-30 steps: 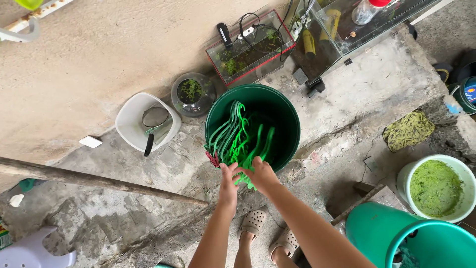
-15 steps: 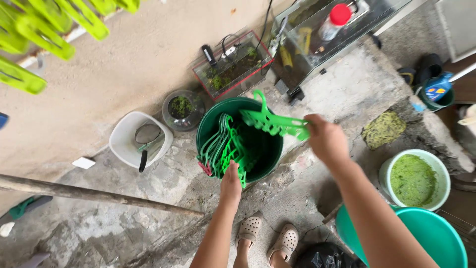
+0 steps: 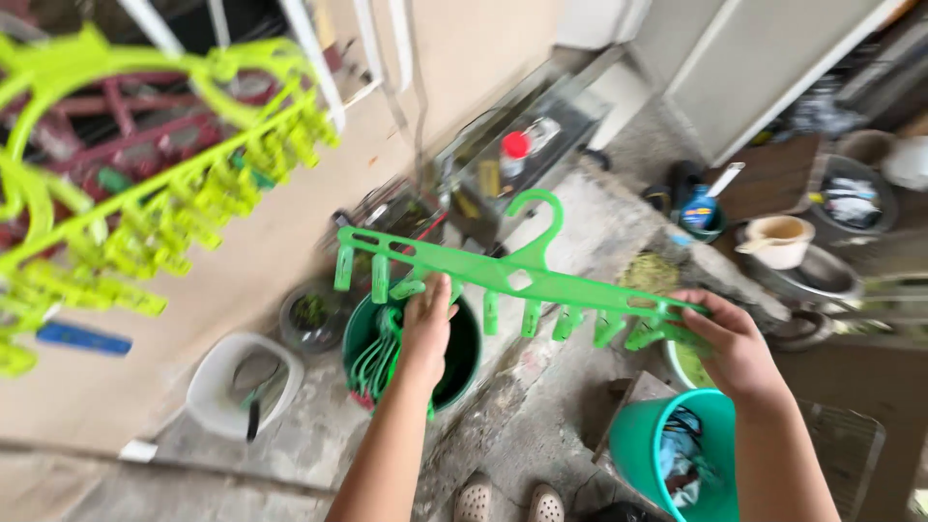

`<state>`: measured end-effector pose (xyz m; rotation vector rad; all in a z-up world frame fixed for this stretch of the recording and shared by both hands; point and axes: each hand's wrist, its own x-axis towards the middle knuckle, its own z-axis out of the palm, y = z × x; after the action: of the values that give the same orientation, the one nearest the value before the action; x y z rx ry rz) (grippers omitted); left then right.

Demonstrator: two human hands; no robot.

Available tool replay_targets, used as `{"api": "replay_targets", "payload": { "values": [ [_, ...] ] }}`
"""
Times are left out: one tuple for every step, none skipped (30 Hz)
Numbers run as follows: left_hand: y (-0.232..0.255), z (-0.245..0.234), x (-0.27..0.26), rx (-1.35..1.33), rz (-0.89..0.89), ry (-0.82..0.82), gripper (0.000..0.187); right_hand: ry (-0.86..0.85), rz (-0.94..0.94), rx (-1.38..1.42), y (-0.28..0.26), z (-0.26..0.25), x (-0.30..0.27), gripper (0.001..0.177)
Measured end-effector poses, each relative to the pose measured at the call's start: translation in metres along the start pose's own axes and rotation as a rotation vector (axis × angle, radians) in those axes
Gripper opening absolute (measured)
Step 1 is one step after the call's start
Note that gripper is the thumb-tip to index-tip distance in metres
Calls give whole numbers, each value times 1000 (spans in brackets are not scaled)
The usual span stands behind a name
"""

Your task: Hanging laundry and bandanas on multi-clip hangers on a balcony using a lifting pole.

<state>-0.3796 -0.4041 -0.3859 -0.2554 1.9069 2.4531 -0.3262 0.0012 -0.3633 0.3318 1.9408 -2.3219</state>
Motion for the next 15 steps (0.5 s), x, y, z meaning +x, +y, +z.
{"api": "replay_targets", "payload": {
  "values": [
    [-5,20,5,-2,9,-36,52,29,-23,3,-10,-14,-18,25],
    [-8,43,12,-92,-40,-92,44,83,-51,45,-20,-28,-37,25],
    [-11,67,19,-179,-92,-149,38,137,-81,87,-30,-43,-57,26],
    [-10,93,20,-178,-85,-198,38,174,-113,93,-38,-67,-73,26],
    [-8,119,20,-72,-89,-266,36,217,-157,142,-44,-92,-91,25],
    [-9,146,18,33,-89,-335,37,261,-203,189,-49,-117,-111,24],
    [6,173,13,34,-78,-385,37,300,-236,193,-63,-128,-130,24],
    [21,200,6,-15,28,-542,38,338,-280,192,-76,-140,-153,25],
    [35,228,-2,-69,133,-697,39,377,-323,191,-89,-150,-176,25],
    [54,253,-14,-77,141,-758,39,426,-361,190,-101,-160,-198,25],
    [72,278,-27,30,256,-796,38,479,-385,147,-113,-169,-221,27],
    [88,304,-42,125,374,-827,38,534,-402,98,-126,-180,-245,29],
    [91,329,-46,103,386,-884,38,586,-435,90,-139,-185,-268,29],
    [93,356,-52,102,569,-850,40,651,-430,-62,-152,-191,-291,29],
    [95,383,-60,91,750,-805,41,717,-416,-213,-164,-196,-315,31]
  ]
}}
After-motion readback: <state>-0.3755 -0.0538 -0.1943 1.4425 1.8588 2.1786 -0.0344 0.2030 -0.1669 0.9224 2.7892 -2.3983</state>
